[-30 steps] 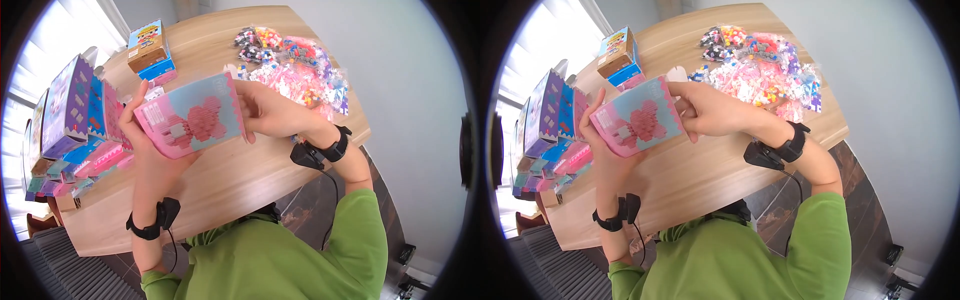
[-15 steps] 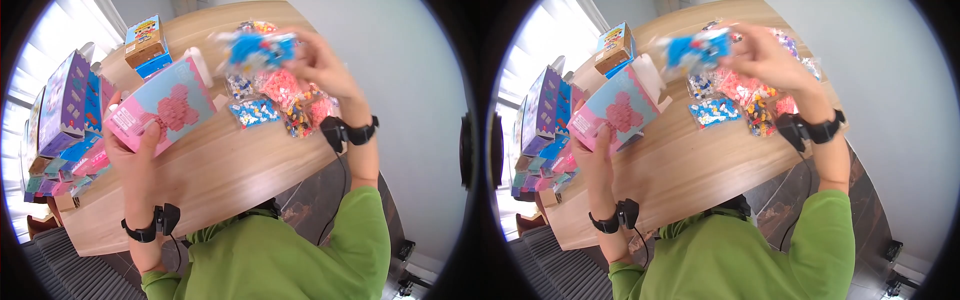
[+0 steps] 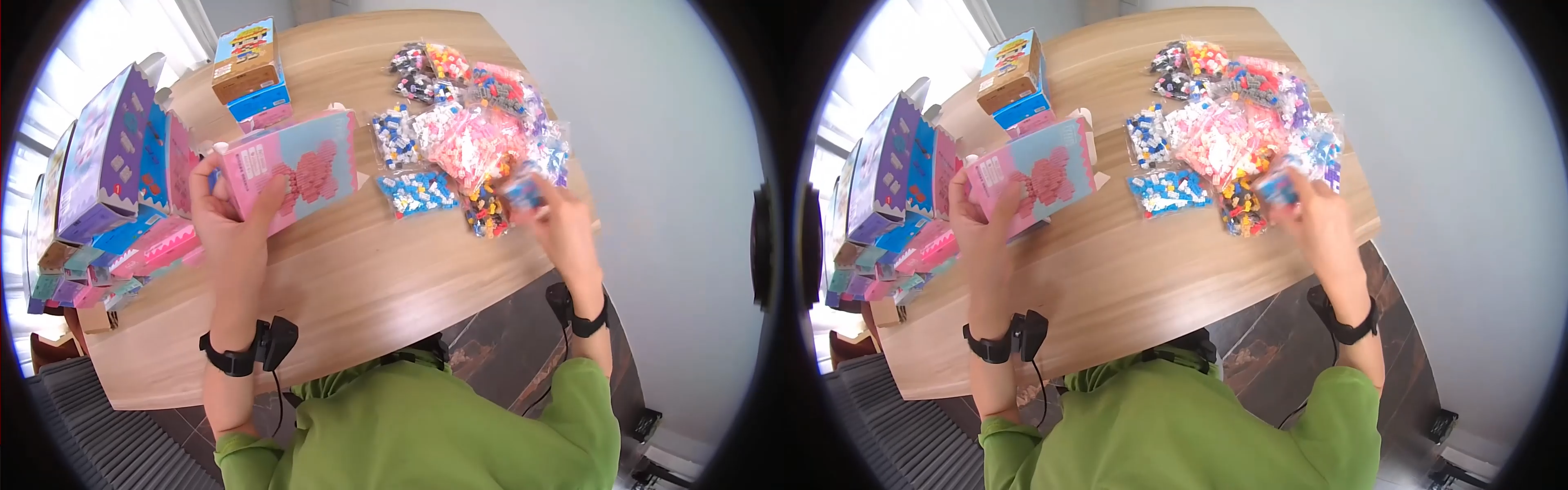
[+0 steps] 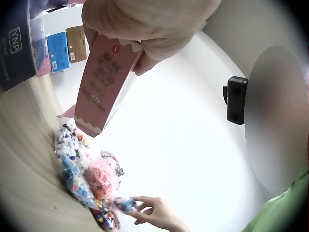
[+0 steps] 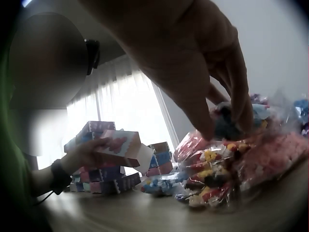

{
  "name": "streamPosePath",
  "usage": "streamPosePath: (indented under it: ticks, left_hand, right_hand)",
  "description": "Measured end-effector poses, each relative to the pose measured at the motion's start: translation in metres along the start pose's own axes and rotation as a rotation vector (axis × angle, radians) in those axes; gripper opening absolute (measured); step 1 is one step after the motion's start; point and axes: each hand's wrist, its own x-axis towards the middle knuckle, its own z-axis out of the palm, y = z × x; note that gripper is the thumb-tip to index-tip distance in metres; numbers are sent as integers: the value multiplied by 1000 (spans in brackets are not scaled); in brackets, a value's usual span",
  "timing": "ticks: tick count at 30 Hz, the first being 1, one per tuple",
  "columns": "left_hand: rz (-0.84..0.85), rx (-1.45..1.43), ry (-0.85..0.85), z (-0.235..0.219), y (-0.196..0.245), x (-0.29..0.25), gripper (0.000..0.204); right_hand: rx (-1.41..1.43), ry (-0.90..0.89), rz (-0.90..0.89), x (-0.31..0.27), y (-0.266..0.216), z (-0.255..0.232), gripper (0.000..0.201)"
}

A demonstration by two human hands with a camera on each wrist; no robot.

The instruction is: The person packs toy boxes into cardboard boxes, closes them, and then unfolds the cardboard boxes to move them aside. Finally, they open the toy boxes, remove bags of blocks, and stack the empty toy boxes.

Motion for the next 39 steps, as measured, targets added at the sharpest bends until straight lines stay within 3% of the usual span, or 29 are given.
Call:
streamPosePath:
  ticks: [3,6,7,10,13,16,17,20,22,26,31,35,39]
  left_hand:
    - [26,3,5,0,-4,-1,46]
    - [-7,7,-5,2,0,-3,46]
    - [-24,12,-7,3,3,-4,46]
    - [-113,-53,-74,12,16,-10,49]
    - [-80,-160,-167,17,20,-19,49]
    - [-32,-216,-229,18,17,-23,50]
    - [-23,-188,-230,18,17,-23,50]
    - [43,-77,-154,18,11,-24,49]
    - [112,43,-92,16,2,-23,48]
    - [88,175,-107,12,2,-20,48]
    - [69,245,-106,12,6,-20,48]
    - [52,260,-155,10,7,-20,59]
    - [29,180,-263,9,4,-17,78]
  right_hand:
    - [197,-177,112,9,-7,5,42]
    - [75,-67,233,22,-18,-10,42]
    - [128,-128,268,25,-21,-14,43]
    - [664,-246,114,38,-63,-9,55]
    - [1092,-235,-55,56,-92,17,69]
    - [1448,-420,-128,76,-109,29,76]
    - [1443,-505,-55,78,-112,27,68]
    - [1281,-489,10,82,-116,37,61]
    - [1245,-406,-36,79,-117,44,58]
    - [1207,-341,-43,75,-117,49,56]
    - [1253,-449,33,78,-116,49,59]
    - [1204,-507,97,81,-119,47,60]
    - [1229,-414,37,78,-128,54,57]
